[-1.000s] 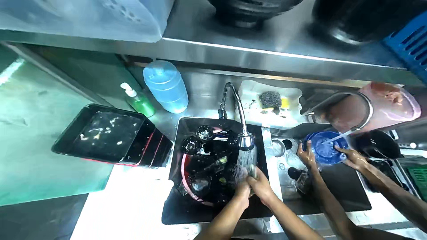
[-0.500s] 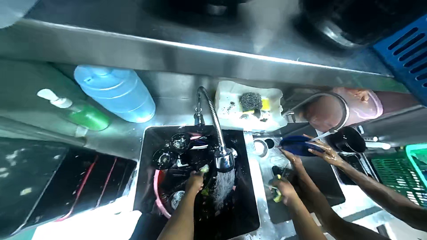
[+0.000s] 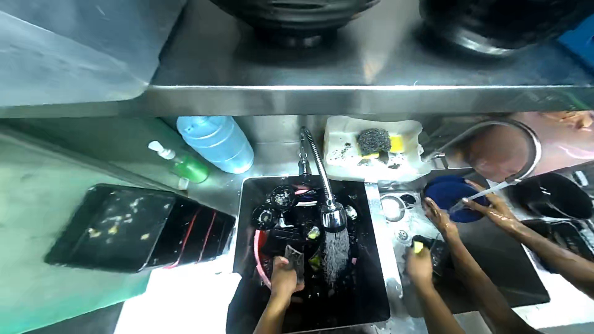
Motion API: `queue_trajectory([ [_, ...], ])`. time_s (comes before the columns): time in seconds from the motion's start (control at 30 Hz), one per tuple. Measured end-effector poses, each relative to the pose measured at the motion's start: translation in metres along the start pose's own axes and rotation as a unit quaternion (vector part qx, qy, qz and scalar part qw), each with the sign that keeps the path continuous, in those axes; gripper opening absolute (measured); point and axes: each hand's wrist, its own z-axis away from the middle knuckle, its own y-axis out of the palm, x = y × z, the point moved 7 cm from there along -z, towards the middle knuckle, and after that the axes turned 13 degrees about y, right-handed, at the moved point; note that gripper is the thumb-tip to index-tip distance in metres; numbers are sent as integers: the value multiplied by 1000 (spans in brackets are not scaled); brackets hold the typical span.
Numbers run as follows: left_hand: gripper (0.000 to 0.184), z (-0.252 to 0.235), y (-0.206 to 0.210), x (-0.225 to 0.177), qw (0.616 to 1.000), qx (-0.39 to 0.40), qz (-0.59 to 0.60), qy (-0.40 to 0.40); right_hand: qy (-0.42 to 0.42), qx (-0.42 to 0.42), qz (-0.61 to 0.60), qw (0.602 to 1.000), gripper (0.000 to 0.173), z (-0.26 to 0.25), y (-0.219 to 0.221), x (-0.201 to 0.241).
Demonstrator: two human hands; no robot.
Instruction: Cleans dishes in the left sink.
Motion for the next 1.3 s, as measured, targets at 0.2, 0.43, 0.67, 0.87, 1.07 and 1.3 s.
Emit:
queue_trajectory([
  [0.2,77,48,-10,-24,980,34,148,130,-215,142,15,966,56,106,8,111],
  [0.43,32,62,66,-101,878,45,467,89,-415,209,314,828,57,232,112,152],
  [0.67,46,83,70,-139,882,84,462,49,-310,373,437,758,57,293,74,153],
  [0.87,45,56,87,-78,882,206,416,82,-438,246,297,812,59,153,122,121],
  [1.07,41,61,73,-58,902,162,399,23,-149,480,-24,864,34,130,92,148],
  [1.3,56,52,123,-93,966,-3,239,101,172,497,-407,747,55,185,110,98],
])
